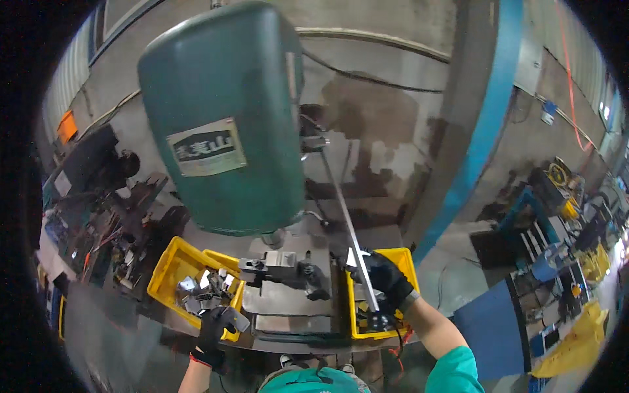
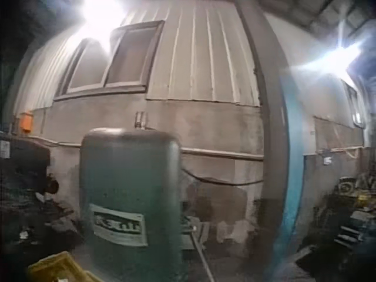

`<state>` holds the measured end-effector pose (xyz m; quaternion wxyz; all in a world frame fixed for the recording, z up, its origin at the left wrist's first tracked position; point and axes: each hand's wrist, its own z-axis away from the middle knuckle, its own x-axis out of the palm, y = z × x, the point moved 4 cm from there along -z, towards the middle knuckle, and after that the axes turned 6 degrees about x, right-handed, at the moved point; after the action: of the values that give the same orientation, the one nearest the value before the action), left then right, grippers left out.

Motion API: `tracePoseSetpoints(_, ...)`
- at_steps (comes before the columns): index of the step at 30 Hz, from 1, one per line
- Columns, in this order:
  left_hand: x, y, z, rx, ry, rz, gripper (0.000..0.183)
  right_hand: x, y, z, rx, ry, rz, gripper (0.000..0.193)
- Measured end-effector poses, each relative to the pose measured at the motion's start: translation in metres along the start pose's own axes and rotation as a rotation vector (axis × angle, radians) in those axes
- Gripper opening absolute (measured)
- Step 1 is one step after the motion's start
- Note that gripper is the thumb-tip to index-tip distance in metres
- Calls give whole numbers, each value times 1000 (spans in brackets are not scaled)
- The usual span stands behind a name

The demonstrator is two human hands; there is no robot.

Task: Operating a metal fabrication machine to process metal components.

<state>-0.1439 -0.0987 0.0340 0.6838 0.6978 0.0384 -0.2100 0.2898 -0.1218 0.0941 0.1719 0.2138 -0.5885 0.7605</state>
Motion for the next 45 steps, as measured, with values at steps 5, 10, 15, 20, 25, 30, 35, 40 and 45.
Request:
tracePoseSetpoints(5, 37, 13, -18, -17, -29, 558, 14, -40, 28, 47, -69, 215, -257, 36)
tracePoseSetpoints(10, 53, 14, -39, 76, -7, 355, 15, -32, 18, 82, -82, -79, -619, 33)
tracePoseSetpoints(15, 65, 42, -49, 78, -43, 336, 22, -34, 14, 110, -147, -89, -737, 36)
tracePoseSetpoints(20, 71, 55, -59, 156, -29, 232, 20, -37, 14, 123, -208, -171, -913, 34)
tracePoseSetpoints(25, 67, 53, -65, 162, -68, 249, 22, -24, 9, 134, -238, -198, -945, 26)
tracePoseSetpoints(30, 65, 69, -49, 158, -102, 252, 32, -22, 10, 151, -385, -289, -1041, 20)
tracePoseSetpoints(35, 61, 56, -44, 82, -2, 249, 21, -32, 21, 163, -437, -84, -1088, 17)
tracePoseSetpoints(40, 53, 37, -57, 99, -49, 187, 20, -55, 46, 178, -442, 69, -820, 25)
tracePoseSetpoints(45, 55, 38, -58, 68, 53, 247, 23, -61, 49, 190, -554, 344, -279, 20)
